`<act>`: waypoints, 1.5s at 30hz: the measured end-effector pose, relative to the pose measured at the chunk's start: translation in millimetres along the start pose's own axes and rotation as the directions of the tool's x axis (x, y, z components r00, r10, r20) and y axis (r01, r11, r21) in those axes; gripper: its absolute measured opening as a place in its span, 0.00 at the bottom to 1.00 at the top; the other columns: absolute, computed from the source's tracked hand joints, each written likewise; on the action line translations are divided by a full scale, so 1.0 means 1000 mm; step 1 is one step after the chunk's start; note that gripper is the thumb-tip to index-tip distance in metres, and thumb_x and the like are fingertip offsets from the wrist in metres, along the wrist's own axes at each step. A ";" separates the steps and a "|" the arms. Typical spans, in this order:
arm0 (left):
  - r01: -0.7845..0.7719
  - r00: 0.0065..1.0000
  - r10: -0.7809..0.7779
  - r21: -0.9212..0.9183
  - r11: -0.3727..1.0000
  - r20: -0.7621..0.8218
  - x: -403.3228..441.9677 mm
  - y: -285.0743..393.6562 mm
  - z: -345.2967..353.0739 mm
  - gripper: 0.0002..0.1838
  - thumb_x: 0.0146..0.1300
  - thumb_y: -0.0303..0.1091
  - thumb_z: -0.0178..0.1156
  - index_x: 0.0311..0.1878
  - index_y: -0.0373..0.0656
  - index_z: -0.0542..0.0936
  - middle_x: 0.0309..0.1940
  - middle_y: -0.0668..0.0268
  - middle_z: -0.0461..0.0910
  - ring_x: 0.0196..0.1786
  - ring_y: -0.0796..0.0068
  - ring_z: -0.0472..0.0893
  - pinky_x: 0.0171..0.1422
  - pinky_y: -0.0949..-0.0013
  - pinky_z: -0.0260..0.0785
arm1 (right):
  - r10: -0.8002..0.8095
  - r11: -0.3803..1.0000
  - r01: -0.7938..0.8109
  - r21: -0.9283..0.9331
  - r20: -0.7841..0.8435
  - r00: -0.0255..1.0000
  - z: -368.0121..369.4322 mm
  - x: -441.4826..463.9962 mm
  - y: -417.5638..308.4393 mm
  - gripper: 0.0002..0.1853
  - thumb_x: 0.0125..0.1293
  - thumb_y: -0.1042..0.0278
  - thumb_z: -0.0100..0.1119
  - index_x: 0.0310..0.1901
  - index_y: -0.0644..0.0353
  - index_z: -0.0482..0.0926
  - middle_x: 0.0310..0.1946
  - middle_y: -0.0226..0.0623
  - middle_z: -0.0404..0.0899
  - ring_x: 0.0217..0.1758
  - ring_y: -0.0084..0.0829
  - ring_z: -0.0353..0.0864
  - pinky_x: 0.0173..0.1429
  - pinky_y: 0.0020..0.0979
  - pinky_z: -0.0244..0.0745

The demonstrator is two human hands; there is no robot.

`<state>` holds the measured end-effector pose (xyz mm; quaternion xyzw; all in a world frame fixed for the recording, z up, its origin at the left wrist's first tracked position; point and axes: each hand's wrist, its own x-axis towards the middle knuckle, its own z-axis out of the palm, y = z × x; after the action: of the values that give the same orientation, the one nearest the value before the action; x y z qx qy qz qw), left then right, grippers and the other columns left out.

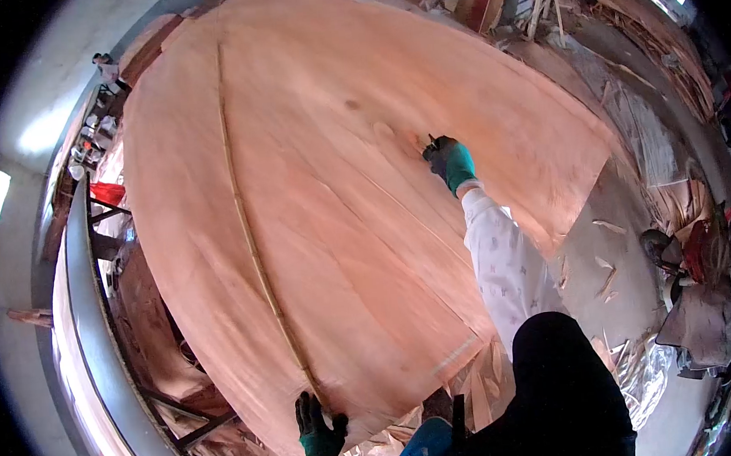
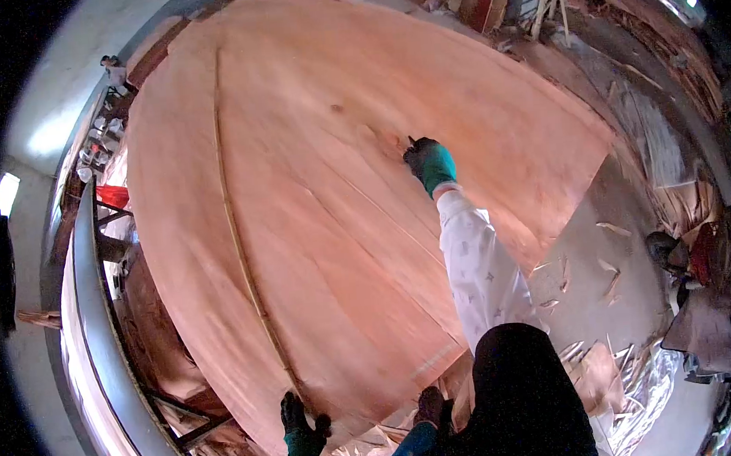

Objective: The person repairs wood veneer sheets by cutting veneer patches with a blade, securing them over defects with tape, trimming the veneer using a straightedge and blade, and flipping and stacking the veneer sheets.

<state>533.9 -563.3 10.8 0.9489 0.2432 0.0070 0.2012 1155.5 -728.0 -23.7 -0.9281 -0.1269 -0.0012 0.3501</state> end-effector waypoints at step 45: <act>0.696 0.479 -0.657 -0.204 0.688 -0.582 -0.399 -0.526 -0.182 0.30 0.57 0.49 0.64 0.60 0.43 0.75 0.61 0.47 0.72 0.64 0.47 0.70 0.69 0.53 0.62 | 0.070 0.993 -0.103 0.050 0.453 0.889 0.127 -0.457 -0.239 0.35 0.55 0.80 0.58 0.67 0.70 0.62 0.63 0.50 0.69 0.60 0.44 0.75 0.59 0.38 0.74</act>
<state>-79.5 -258.6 9.2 0.7233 0.6483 0.2277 0.0681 646.1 -579.4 -6.0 -0.8945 -0.1630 0.2339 0.3444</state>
